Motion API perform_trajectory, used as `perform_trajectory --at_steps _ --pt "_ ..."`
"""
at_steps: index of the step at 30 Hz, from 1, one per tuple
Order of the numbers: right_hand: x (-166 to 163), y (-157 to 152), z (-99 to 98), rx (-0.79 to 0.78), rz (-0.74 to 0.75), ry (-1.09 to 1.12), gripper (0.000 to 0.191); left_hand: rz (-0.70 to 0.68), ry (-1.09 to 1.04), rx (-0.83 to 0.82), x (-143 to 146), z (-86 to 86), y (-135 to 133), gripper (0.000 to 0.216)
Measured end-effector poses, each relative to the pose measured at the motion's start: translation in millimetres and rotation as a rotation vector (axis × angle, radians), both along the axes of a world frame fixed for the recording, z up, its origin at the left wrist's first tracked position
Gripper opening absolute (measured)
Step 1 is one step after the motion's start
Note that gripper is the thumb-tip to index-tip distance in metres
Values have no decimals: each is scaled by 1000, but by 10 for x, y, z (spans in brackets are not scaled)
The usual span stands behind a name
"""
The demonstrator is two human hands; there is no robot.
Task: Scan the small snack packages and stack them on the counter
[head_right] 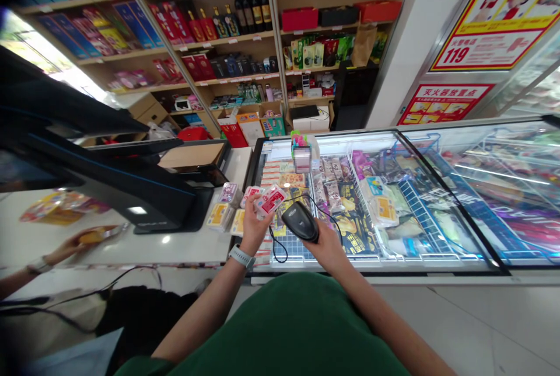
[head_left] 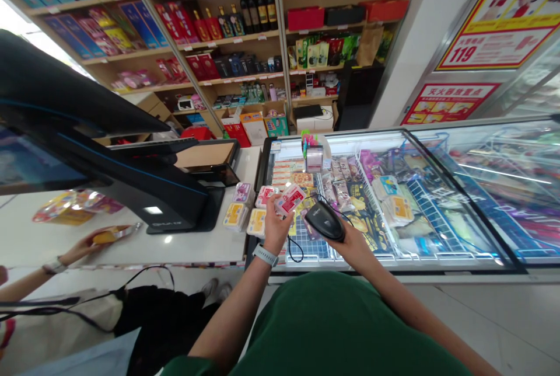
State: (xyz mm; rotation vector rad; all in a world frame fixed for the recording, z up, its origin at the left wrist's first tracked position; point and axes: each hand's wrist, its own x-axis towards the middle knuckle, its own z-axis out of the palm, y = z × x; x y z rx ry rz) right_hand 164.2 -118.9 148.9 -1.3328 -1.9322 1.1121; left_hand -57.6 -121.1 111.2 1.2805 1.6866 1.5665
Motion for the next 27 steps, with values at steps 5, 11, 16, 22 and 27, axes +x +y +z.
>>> perform_trajectory --at_steps 5,11,16,22,27 --pt "-19 -11 -19 -9 11 -12 46 7 5 17 -20 7 -19 58" --pt "-53 -39 -16 1 33 10 44 40 24 39 -50 -1 -64 58" --pt "-66 -66 -2 -8 46 -9 44 41 -30 41 -57 36 -124 56" --pt "-85 -94 -1 12 58 -18 43 56 -34 64 -71 63 -173 55" --pt "-108 -102 19 26 72 -16 41 87 20 63 -92 56 -192 56"
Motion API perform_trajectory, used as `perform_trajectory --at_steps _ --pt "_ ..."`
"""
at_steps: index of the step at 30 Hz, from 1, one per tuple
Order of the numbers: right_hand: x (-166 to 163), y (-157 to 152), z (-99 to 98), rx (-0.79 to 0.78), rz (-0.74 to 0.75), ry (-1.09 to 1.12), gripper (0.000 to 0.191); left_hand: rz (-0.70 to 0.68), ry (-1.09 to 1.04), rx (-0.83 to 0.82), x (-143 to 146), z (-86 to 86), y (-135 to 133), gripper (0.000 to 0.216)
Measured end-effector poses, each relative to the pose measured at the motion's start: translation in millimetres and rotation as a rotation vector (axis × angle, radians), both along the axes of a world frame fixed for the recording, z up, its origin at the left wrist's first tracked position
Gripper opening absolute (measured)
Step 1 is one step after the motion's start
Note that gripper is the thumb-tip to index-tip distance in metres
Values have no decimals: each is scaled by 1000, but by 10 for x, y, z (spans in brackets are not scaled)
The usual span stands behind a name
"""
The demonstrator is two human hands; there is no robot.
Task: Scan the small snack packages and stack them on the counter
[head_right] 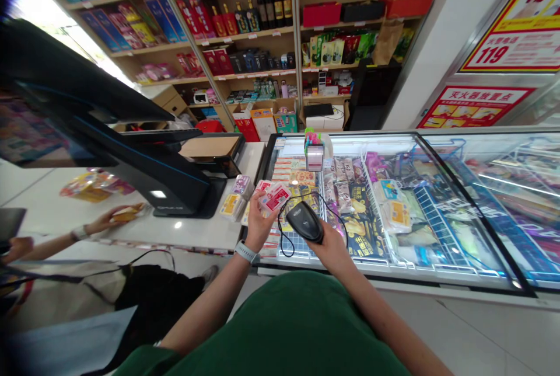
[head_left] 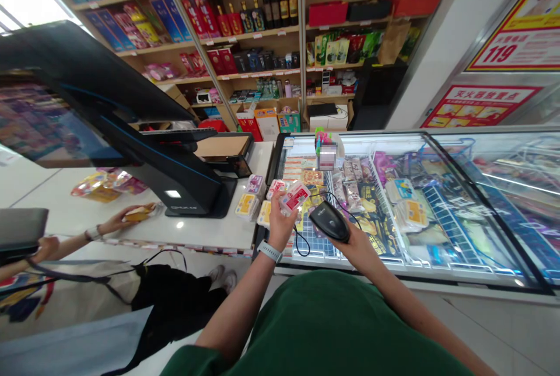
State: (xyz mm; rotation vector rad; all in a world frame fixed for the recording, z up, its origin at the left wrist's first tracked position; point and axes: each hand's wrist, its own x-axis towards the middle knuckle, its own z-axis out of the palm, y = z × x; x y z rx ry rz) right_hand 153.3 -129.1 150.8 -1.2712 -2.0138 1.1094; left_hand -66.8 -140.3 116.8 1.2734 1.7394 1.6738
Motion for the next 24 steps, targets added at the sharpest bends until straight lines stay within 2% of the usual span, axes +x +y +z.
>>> perform_trajectory --at_steps 24 --pt "-73 30 24 1 15 17 42 5 -10 3 -32 -2 45 56"
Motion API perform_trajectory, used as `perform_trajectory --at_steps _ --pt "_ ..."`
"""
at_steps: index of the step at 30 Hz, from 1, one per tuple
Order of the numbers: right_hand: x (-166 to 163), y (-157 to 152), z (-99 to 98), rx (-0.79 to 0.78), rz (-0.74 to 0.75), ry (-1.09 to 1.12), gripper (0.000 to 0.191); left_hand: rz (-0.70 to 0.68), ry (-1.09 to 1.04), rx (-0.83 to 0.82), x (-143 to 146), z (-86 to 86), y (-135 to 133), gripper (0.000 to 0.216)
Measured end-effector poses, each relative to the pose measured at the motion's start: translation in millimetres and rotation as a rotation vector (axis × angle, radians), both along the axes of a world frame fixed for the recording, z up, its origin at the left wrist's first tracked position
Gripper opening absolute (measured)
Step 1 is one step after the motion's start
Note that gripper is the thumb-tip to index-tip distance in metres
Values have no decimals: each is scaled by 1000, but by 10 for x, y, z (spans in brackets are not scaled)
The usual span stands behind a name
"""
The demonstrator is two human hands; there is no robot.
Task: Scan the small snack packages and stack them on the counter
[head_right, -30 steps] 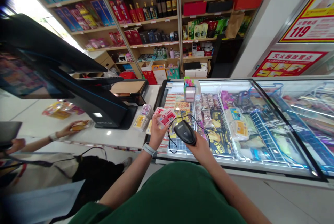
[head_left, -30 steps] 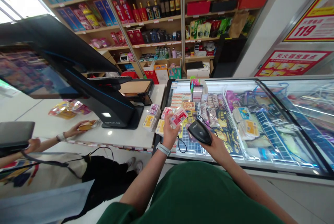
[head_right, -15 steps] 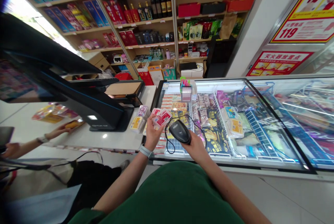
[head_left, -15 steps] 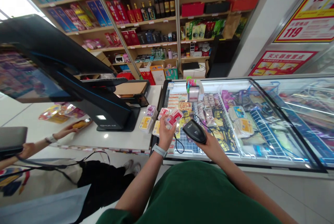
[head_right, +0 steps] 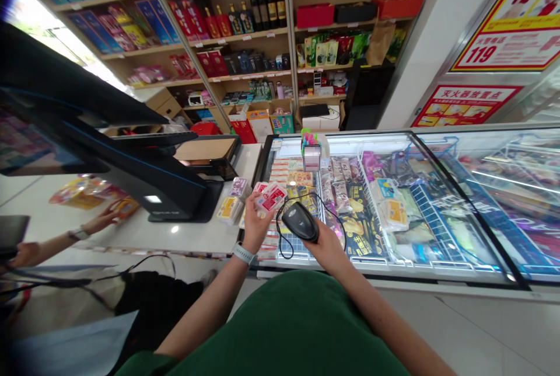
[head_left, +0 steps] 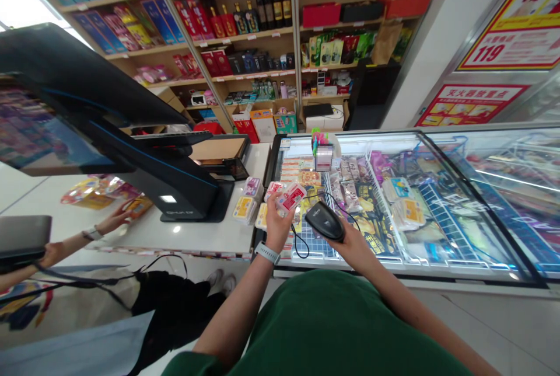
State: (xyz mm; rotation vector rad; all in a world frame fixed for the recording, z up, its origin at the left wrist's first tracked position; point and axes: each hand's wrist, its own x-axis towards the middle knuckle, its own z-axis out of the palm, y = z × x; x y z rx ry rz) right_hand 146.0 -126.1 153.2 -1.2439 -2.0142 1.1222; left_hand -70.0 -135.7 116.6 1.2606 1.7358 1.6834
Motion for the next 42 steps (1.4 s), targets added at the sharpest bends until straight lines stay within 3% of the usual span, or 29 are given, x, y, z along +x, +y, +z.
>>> perform_trajectory --at_steps 26,29,36,40,42 --pt "-55 64 -81 -1 93 -40 40 31 4 -9 -84 2 -2 58" --pt "-68 67 -41 -7 56 -25 42 97 52 0 -189 9 -14 58" --pt "-96 123 -60 -19 61 -49 47 402 292 -47 -680 -65 -74 56" --pt "-101 161 -164 -1 106 -48 45 415 370 -139 -741 -158 -48 52" --pt "-82 194 -236 3 100 -80 48 402 418 -272 -697 -166 -31 49"
